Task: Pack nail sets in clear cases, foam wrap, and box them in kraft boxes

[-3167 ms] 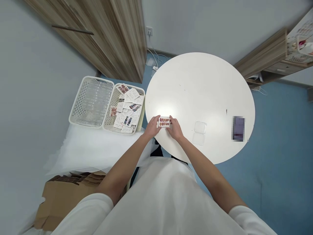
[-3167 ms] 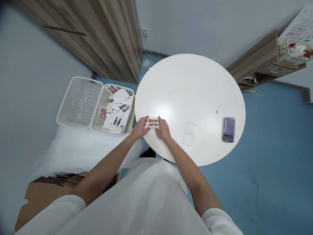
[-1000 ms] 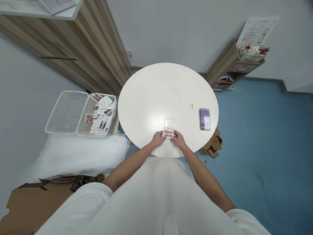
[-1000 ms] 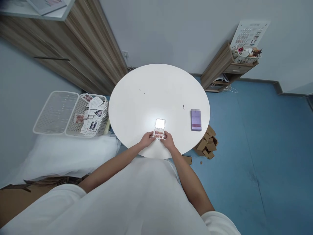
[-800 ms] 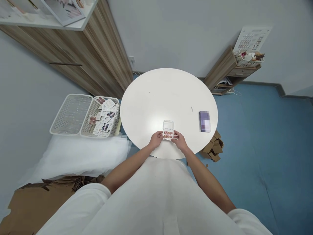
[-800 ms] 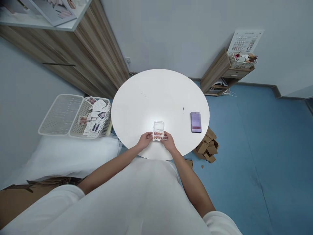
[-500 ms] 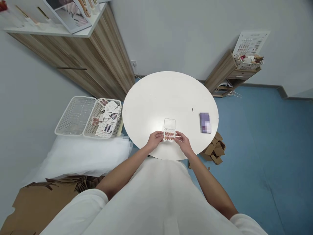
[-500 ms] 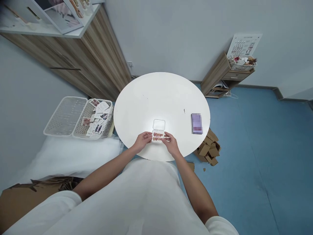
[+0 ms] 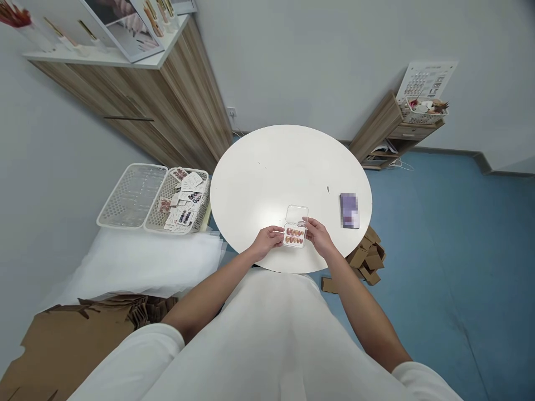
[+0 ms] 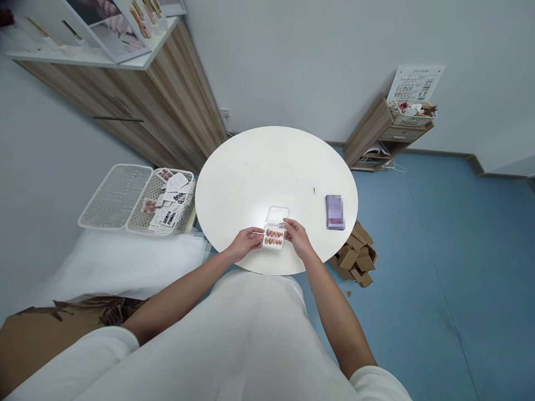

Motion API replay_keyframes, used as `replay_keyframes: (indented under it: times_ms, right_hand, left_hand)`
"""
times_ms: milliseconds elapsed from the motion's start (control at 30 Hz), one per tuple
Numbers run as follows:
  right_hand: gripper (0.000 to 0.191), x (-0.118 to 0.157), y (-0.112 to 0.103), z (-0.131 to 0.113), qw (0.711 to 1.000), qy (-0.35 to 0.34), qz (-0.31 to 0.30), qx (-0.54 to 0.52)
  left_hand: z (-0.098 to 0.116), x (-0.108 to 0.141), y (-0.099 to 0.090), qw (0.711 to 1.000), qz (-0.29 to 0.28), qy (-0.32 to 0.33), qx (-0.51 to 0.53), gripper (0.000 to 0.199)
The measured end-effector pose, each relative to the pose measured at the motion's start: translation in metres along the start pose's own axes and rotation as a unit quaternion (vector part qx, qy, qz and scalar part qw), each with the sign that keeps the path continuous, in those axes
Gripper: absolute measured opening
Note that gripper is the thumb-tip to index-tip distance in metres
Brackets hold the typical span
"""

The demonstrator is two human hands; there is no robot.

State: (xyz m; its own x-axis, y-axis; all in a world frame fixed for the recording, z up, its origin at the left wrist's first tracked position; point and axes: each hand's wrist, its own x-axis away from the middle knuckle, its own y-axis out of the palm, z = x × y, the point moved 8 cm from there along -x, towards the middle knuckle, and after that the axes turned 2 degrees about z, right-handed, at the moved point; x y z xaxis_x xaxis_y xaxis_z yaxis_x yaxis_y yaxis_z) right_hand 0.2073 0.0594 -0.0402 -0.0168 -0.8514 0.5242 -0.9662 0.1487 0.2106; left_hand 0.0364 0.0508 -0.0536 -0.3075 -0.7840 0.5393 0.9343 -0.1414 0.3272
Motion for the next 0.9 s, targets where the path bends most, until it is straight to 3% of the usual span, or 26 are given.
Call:
replay_keyframes:
  times_ms: [233,600,900]
  right_hand:
    - [0.031,0.001,-0.003,-0.004,0.999,-0.029,-0.017,-0.002]
    - [0.020,0.010,-0.006,-0.003,0.998,-0.020,-0.038,-0.037]
    - [0.040,0.019,-0.010,0.007,0.995,0.007,-0.037,-0.095]
  left_hand:
    - [-0.005,0.000,0.003,1.000,-0.003,-0.023,0.013,0.036]
    - [-0.013,-0.005,0.007,0.997,0.003,-0.044,0.062,0.034]
    - [-0.015,-0.006,0.010,0.995,0.023,-0.040,0.088,0.032]
